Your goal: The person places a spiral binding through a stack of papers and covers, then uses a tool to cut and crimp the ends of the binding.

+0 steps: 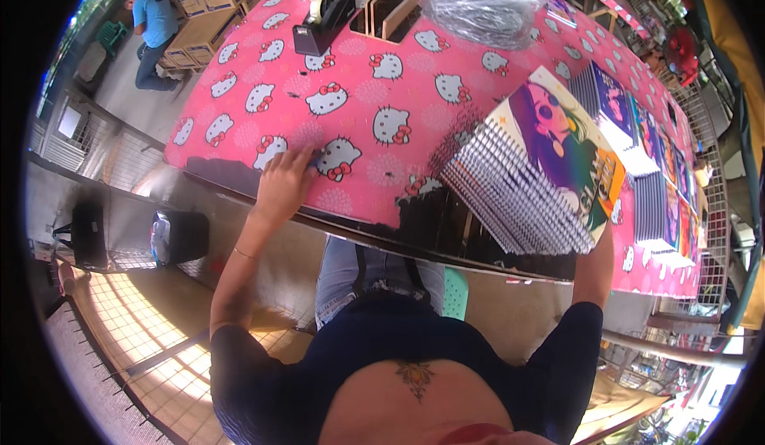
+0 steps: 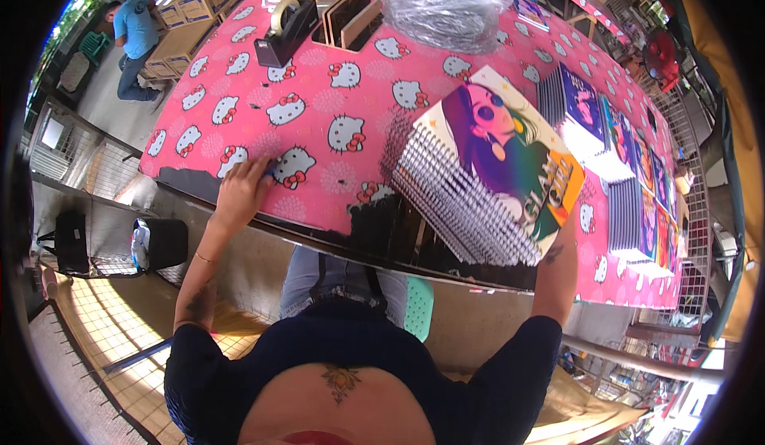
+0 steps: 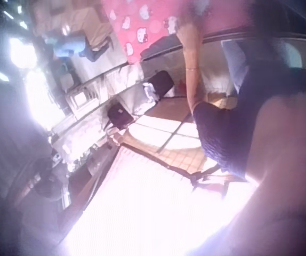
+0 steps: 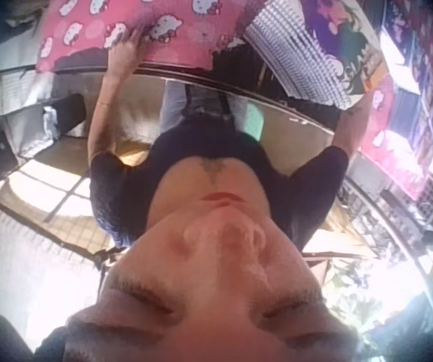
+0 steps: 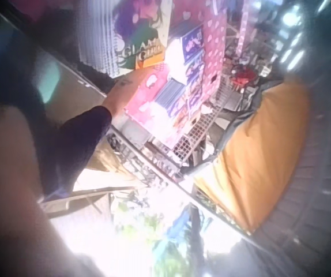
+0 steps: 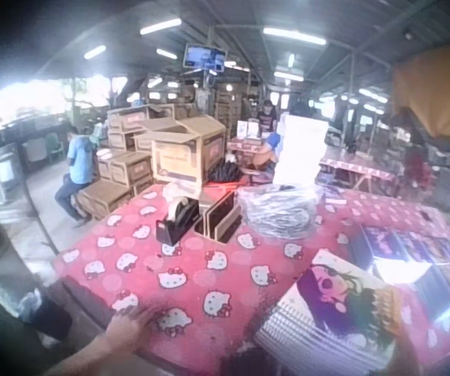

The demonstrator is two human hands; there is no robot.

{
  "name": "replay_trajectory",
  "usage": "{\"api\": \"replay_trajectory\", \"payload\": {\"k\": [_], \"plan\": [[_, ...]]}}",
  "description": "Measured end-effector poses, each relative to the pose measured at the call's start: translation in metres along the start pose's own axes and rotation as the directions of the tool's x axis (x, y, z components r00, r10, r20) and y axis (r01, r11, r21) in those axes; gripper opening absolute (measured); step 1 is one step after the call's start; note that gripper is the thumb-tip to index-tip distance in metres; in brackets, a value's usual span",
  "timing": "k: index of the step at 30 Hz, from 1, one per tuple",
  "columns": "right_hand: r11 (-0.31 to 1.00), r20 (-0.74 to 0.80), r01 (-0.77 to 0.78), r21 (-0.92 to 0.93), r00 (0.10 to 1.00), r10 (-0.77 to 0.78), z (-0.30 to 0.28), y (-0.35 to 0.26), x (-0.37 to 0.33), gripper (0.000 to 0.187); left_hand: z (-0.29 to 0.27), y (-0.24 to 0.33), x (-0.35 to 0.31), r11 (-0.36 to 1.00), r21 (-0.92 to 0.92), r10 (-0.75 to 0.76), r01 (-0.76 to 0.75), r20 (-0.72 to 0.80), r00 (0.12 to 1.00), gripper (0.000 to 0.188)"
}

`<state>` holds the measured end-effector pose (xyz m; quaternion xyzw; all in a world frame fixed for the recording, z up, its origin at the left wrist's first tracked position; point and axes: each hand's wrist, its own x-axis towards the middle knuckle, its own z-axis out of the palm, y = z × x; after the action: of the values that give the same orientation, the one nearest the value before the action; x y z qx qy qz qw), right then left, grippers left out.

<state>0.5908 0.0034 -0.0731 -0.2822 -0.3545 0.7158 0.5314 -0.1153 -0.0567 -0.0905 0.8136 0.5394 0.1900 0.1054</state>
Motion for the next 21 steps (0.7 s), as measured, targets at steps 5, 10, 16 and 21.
{"api": "replay_trajectory", "payload": {"k": [5,10,16,21], "plan": [[0.59,-0.137,0.311,-0.745,0.794,-0.592,0.175,-0.093,-0.011,0.05,-0.022,0.068,0.016,0.158,-0.955,-0.242,0.251,0.209,0.948,0.047],[-0.073,0.384,0.381,-0.922,0.922,-0.042,0.364,-0.04,0.025,0.032,-0.018,0.182,0.029,-0.074,-0.963,0.186,0.26,0.243,0.952,0.047],[-0.525,0.191,0.303,-0.795,0.947,0.258,0.406,0.018,0.068,0.026,-0.022,0.212,0.058,0.112,-0.905,0.256,0.41,0.425,0.868,0.048],[-0.411,0.222,0.319,-0.854,0.938,0.268,0.398,0.016,0.073,0.026,-0.015,0.215,0.072,0.05,-0.936,0.205,0.35,0.352,0.913,0.05]]}}
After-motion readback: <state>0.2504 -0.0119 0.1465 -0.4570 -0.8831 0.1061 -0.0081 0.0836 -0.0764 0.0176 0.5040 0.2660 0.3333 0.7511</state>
